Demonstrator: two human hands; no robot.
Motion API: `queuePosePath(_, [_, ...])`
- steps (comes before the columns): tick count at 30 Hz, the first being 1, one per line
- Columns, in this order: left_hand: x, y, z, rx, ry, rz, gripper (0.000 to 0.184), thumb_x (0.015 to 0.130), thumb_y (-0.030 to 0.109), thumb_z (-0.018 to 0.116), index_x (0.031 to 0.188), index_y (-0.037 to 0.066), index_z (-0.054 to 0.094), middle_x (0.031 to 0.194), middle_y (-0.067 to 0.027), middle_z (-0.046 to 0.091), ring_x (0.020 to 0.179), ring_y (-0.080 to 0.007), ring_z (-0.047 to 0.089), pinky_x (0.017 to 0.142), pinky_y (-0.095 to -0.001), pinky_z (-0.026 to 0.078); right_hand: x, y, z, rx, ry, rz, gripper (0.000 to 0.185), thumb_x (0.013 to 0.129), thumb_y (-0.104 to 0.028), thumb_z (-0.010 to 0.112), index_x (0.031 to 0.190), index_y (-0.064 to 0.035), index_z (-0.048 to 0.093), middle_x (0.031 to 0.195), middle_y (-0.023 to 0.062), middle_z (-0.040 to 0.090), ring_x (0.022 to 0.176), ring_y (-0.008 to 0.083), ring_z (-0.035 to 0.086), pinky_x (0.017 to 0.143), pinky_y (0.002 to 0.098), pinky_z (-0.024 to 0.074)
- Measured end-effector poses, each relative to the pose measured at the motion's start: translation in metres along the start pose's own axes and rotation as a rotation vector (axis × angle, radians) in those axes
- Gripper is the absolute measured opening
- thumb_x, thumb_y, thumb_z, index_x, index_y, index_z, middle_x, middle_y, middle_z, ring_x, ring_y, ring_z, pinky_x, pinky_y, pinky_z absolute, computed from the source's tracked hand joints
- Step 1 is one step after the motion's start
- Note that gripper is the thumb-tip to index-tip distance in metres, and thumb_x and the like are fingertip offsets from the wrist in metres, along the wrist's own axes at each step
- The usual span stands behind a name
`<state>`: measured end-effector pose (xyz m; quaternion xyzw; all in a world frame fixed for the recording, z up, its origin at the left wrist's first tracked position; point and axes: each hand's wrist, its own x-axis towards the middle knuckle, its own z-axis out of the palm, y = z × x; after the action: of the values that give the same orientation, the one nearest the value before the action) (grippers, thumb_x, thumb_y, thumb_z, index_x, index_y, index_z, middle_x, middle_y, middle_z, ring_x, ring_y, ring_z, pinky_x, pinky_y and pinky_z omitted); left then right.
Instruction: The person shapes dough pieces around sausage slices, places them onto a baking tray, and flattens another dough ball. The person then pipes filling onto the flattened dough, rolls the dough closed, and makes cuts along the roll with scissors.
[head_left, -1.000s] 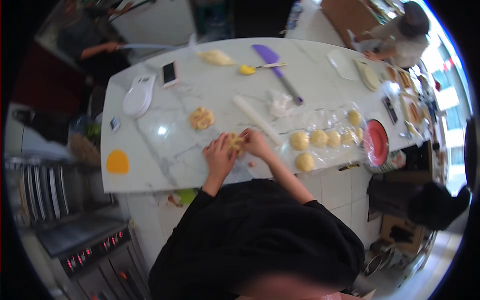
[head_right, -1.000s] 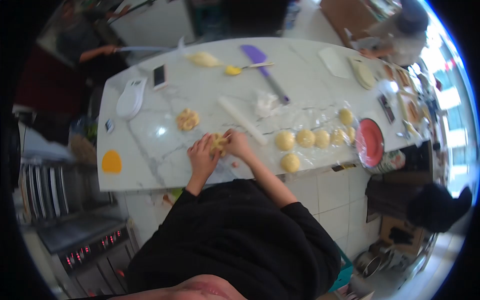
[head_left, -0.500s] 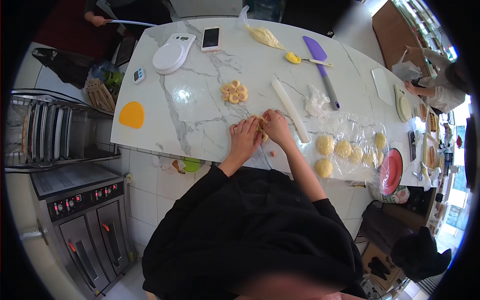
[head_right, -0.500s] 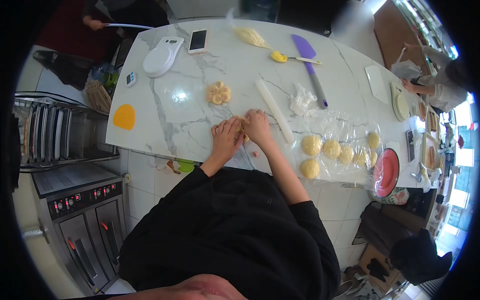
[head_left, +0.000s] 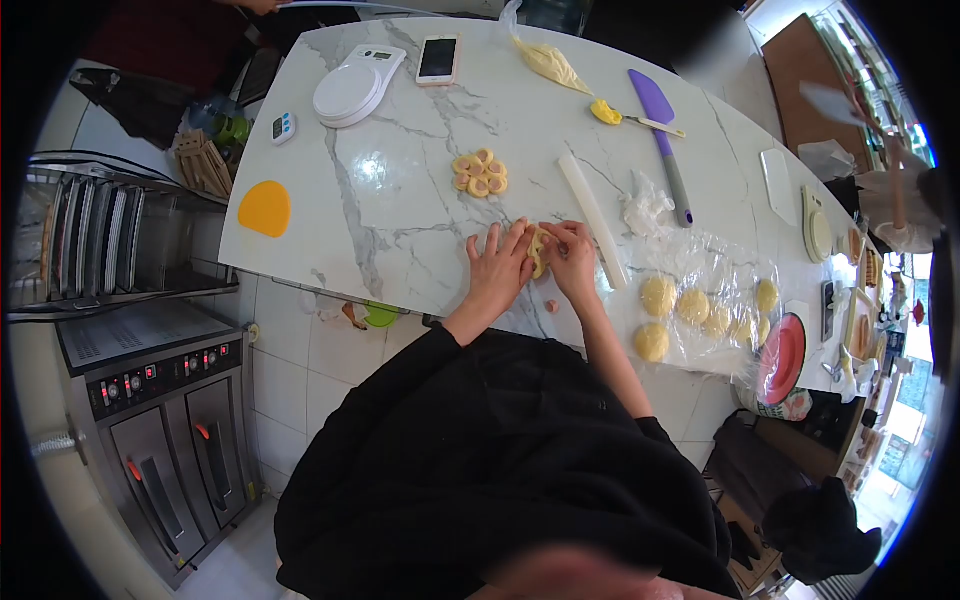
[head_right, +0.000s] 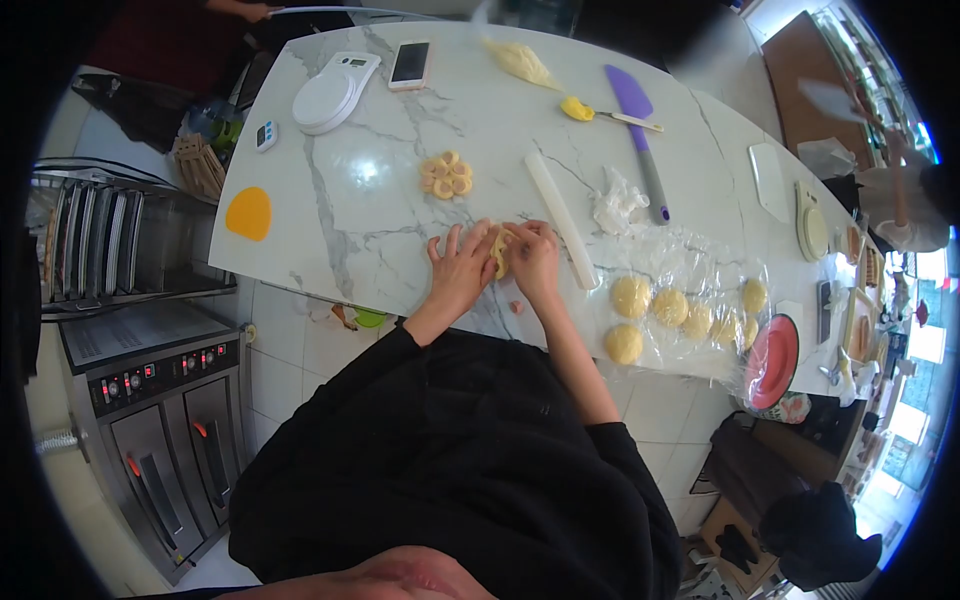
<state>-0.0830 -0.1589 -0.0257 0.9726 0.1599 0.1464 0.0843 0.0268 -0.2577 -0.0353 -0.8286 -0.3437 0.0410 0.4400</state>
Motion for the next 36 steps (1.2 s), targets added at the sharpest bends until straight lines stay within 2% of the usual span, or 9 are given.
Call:
queuePosePath(3, [-0.002,-0.004,-0.002,-0.114,0.030,-0.007,0.046,0.082,0.024,0.057,0.126,0.019,0.048,0.131,-0.0045,0.034,0.112,-0.0301,0.036,0.092,-0.0524,0.026,0.006,-0.015,-0.007,-0.005,0.119,0.128,0.026,0.071,-0.009,0.068,0.096,-0.0049,0.066,0.092,0.0155,0.054,0.084,0.0259,0.055,0.072,0.0335,0.0458])
queuePosePath(6, [-0.008,-0.008,-0.006,-0.368,0.063,-0.070,0.047,0.081,0.016,0.059,0.127,0.021,0.048,0.126,-0.0078,0.036,0.109,-0.0312,0.037,0.091,-0.0475,0.030,-0.002,-0.045,-0.020,-0.009,0.056,0.163,0.020,0.070,-0.008,0.068,0.090,-0.0036,0.067,0.084,0.0134,0.056,0.080,0.0258,0.057,0.070,0.0332,0.0462])
queuePosePath(9, [-0.009,-0.017,-0.009,-0.594,0.052,-0.102,0.047,0.079,0.009,0.061,0.124,0.020,0.051,0.119,-0.0087,0.040,0.103,-0.0297,0.041,0.088,-0.0403,0.037,-0.026,-0.030,-0.013,0.038,-0.151,-0.056,0.017,0.072,-0.006,0.069,0.089,-0.0030,0.066,0.078,0.0096,0.060,0.069,0.0201,0.059,0.064,0.0305,0.0476])
queuePosePath(11, [-0.008,-0.023,-0.014,-0.642,-0.045,-0.081,0.041,0.079,0.010,0.061,0.119,0.017,0.054,0.113,-0.0078,0.044,0.100,-0.0288,0.045,0.086,-0.0376,0.039,-0.037,-0.025,-0.010,0.150,-0.046,0.095,0.015,0.072,-0.005,0.069,0.087,-0.0032,0.067,0.075,0.0103,0.062,0.069,0.0206,0.060,0.064,0.0305,0.0480])
queuePosePath(15, [-0.011,-0.026,-0.008,-0.653,0.039,-0.030,0.030,0.079,0.011,0.061,0.109,0.012,0.059,0.107,-0.0070,0.049,0.094,-0.0269,0.050,0.083,-0.0369,0.041,-0.046,-0.038,-0.006,0.232,0.048,0.328,0.010,0.074,-0.004,0.068,0.083,-0.0026,0.067,0.077,0.0125,0.065,0.068,0.0223,0.061,0.062,0.0306,0.0491])
queuePosePath(21, [-0.015,-0.011,-0.009,-0.574,0.141,-0.084,0.024,0.078,0.010,0.063,0.103,0.009,0.062,0.108,-0.0073,0.050,0.096,-0.0274,0.049,0.084,-0.0377,0.041,-0.043,-0.027,-0.005,-0.101,0.036,0.024,0.013,0.075,-0.010,0.066,0.086,-0.0037,0.066,0.076,0.0100,0.063,0.079,0.0254,0.055,0.073,0.0357,0.0434])
queuePosePath(27, [-0.024,-0.011,-0.017,-0.495,0.145,0.014,0.023,0.074,0.013,0.067,0.097,0.012,0.063,0.108,-0.0045,0.051,0.101,-0.0272,0.045,0.088,-0.0393,0.036,-0.049,-0.029,-0.007,0.037,0.021,0.060,0.018,0.070,-0.012,0.070,0.086,-0.0067,0.063,0.085,0.0058,0.061,0.084,0.0254,0.052,0.075,0.0361,0.0391])
queuePosePath(30, [-0.028,-0.008,-0.012,-0.469,0.133,0.003,0.018,0.070,0.016,0.070,0.088,0.013,0.065,0.103,-0.0009,0.052,0.099,-0.0243,0.045,0.086,-0.0382,0.034,-0.052,-0.020,-0.008,-0.077,-0.038,-0.002,0.023,0.066,-0.012,0.072,0.087,-0.0082,0.063,0.087,0.0037,0.059,0.087,0.0243,0.052,0.076,0.0358,0.0378])
queuePosePath(36, [-0.029,-0.013,0.001,-0.438,0.181,-0.013,0.012,0.066,0.017,0.072,0.075,0.013,0.065,0.095,0.0034,0.054,0.097,-0.0213,0.046,0.083,-0.0372,0.034,-0.048,-0.026,-0.011,-0.133,-0.031,0.066,0.029,0.061,-0.012,0.076,0.088,-0.0102,0.063,0.089,0.0027,0.058,0.090,0.0233,0.051,0.077,0.0362,0.0368])
